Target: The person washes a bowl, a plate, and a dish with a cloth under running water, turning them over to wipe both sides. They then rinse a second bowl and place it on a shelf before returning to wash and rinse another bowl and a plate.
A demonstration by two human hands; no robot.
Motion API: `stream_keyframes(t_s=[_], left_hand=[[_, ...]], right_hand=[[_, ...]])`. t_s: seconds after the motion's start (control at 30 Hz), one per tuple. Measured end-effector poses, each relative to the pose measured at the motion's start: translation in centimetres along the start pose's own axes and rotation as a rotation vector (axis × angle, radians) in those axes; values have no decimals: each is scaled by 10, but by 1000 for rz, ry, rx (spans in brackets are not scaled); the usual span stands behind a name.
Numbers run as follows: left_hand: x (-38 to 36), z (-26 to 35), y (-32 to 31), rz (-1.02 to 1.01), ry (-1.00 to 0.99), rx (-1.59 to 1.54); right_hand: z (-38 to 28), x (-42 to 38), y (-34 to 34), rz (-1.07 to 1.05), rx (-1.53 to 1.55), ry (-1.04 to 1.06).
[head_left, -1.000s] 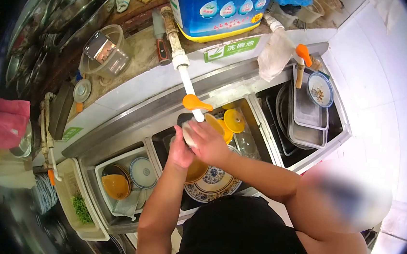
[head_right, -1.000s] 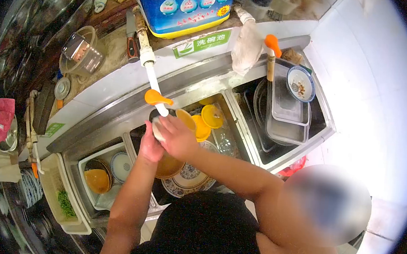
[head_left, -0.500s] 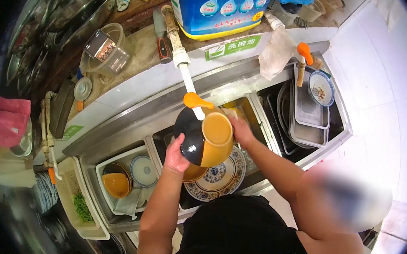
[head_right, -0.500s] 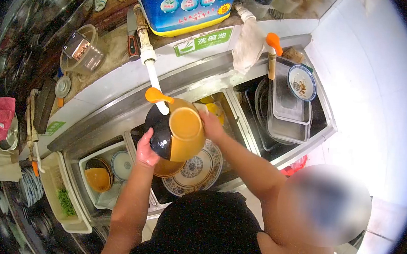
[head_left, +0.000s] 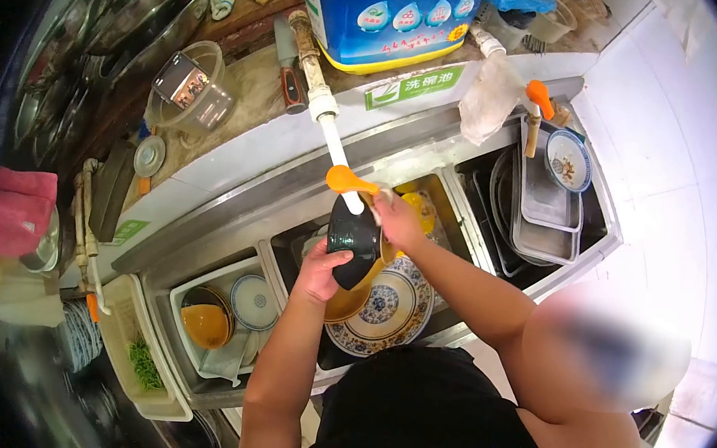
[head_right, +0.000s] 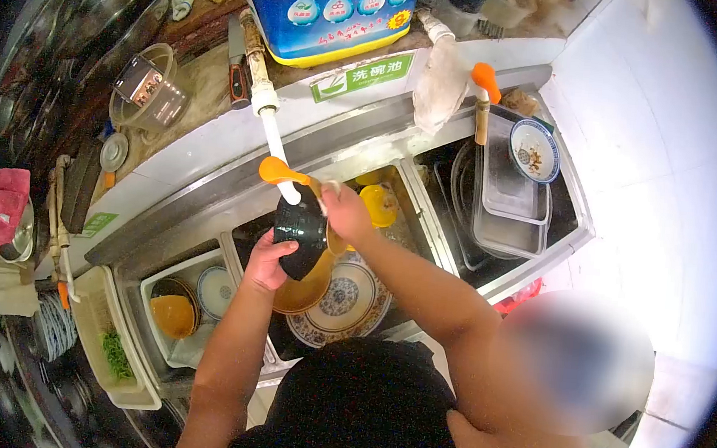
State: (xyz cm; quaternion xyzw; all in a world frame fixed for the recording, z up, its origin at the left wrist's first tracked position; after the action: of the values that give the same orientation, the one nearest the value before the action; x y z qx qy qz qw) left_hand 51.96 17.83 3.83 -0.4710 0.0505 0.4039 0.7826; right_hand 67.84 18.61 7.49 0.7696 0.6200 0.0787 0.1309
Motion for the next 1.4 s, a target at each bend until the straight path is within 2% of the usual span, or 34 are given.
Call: stream_keyframes(t_s=[0.03,0.07,0.1,0.17,0.2,0.23,0.27,0.3,0.33,0.37,0.43,0.47,0.5,0.57,0.6,0.7,0.73,0.77,0.83,0.87,0.9,0.93,0.97,1.0,1.03,1.1,1.17,1.23,1.27,1.33,1.37,1.4], left_hand=[[1,4,-5,0,-43,10],[3,5,-10,-6,-42,13],[6,4,-9,44,-52,-56],[10,4,-7,95,-59,-124],[12,7,-1,135,-94,-172],[13,12,2,175,-130,-221],[8,18,7,232,-142,-207],[5,22,6,230,-140,-205],[5,25,-1,157,-126,-196],[5,25,-8,84,-112,-188],[5,17,-11,109,-72,-154],[7,14,-14,120,-62,-138],[7,12,-17,131,-50,-121],[8,14,-19,151,-54,-100],[9,12,-19,129,-48,-56],[14,6,-15,102,-45,64],[15,6,-18,92,-49,146],[15,3,-20,91,-46,145],[10,9,-33,164,-111,527],[5,9,-41,163,-111,529],[-4,11,-59,135,-133,1009],[-11,6,-71,101,-151,1488],[-16,-2,-72,105,-151,1487],[-24,-14,-82,-7,-262,1729],[-32,-26,-89,-129,-375,1968],[-42,-33,-79,-133,-401,1913],[-52,-36,-68,-145,-426,1854],[-62,-28,-52,-106,-479,2074],[-63,-25,-45,-102,-476,2074],[-65,4,-20,428,-542,2151],[-55,-5,-8,423,-542,2150],[-52,11,-3,613,-570,1835]], right_hand=[[32,-2,-1,-2,237,-381],[27,-7,0,63,200,-278],[30,-15,-12,66,197,-279],[5,-38,-6,468,-46,90],[5,-49,-12,345,-82,50],[-1,-59,-1,349,-82,50],[-3,-67,2,216,-109,-5],[1,-73,3,82,-136,-60],[15,-69,8,59,-147,-57],[28,-64,8,60,-148,-59],[38,-52,12,143,-94,-251],[18,-54,12,253,-20,-75],[17,-64,12,255,-18,-76],[5,-81,14,178,-194,94],[10,-86,21,179,-195,94],[82,-103,35,97,-214,-345],[92,-103,47,257,-41,-372],[100,-104,52,258,-41,-374],[98,-102,39,120,563,-613],[91,-97,29,98,887,-645],[86,-91,35,98,887,-644],[78,-89,25,-47,1028,-787],[65,-93,15,-200,1164,-928],[46,-91,14,-228,1143,-919],[58,-92,8,-235,1144,-921],[74,-84,-1,-229,1078,-721],[84,-89,-1,-199,1065,-722],[79,-87,4,-215,1102,-618],[77,-87,4,-219,1102,-620],[58,-83,18,-186,962,-519],[59,-84,19,-182,961,-521],[62,-85,21,-160,941,-524]])
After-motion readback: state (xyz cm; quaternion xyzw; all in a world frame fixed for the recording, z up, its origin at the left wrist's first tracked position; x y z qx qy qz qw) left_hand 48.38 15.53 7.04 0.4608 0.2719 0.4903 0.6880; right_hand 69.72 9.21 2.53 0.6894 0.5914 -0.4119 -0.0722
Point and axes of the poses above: each hand's wrist, its own x-axis towards the middle knuckle, its own y-axis out of the back of the hand, z = x × y, the point moved 8 cm from there along x, towards the middle knuckle, and after that the axes turned 2 degrees about y, right-handed, at the moved point
